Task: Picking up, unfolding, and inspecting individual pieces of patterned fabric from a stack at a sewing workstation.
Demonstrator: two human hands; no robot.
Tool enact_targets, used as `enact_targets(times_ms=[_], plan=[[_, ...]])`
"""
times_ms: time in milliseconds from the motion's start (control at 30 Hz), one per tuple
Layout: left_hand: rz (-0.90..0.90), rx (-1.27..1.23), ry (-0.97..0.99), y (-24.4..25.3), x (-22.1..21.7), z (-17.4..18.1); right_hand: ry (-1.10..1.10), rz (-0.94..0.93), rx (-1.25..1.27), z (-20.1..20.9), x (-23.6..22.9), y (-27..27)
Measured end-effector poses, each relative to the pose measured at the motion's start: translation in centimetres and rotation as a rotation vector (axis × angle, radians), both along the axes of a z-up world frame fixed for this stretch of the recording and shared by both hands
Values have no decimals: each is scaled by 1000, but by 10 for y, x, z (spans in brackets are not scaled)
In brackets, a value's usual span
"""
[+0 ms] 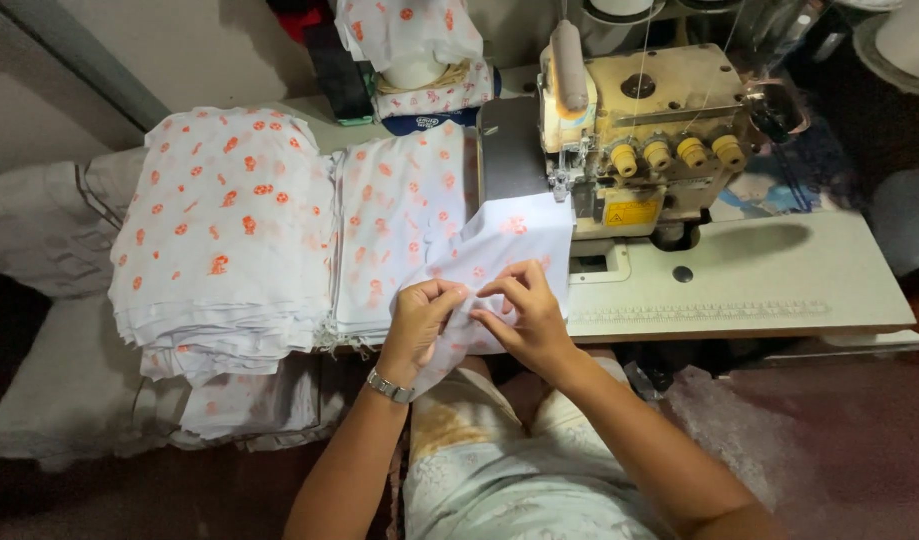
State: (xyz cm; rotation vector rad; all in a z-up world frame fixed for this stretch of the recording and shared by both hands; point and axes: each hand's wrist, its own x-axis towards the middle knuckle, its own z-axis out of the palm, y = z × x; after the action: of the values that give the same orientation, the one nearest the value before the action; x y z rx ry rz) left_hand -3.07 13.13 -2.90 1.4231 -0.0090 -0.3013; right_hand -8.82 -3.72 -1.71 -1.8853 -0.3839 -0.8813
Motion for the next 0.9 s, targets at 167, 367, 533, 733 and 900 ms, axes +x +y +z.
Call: enact_targets(times_ms=[167,367,533,733,900], plan=[[40,-83,24,-3,-10,10,42,-2,-35,0,10,6],[73,-163,46,0,-5,-6,-4,-31,-78,-10,14,8],[97,-204,28,5,-1,-6,88,107,65,4,9,7],[63,-63,-117,3,-16,13,136,153,168,15,14,0],[28,1,-188,2,-22,24,144,144,175,17,15,1]])
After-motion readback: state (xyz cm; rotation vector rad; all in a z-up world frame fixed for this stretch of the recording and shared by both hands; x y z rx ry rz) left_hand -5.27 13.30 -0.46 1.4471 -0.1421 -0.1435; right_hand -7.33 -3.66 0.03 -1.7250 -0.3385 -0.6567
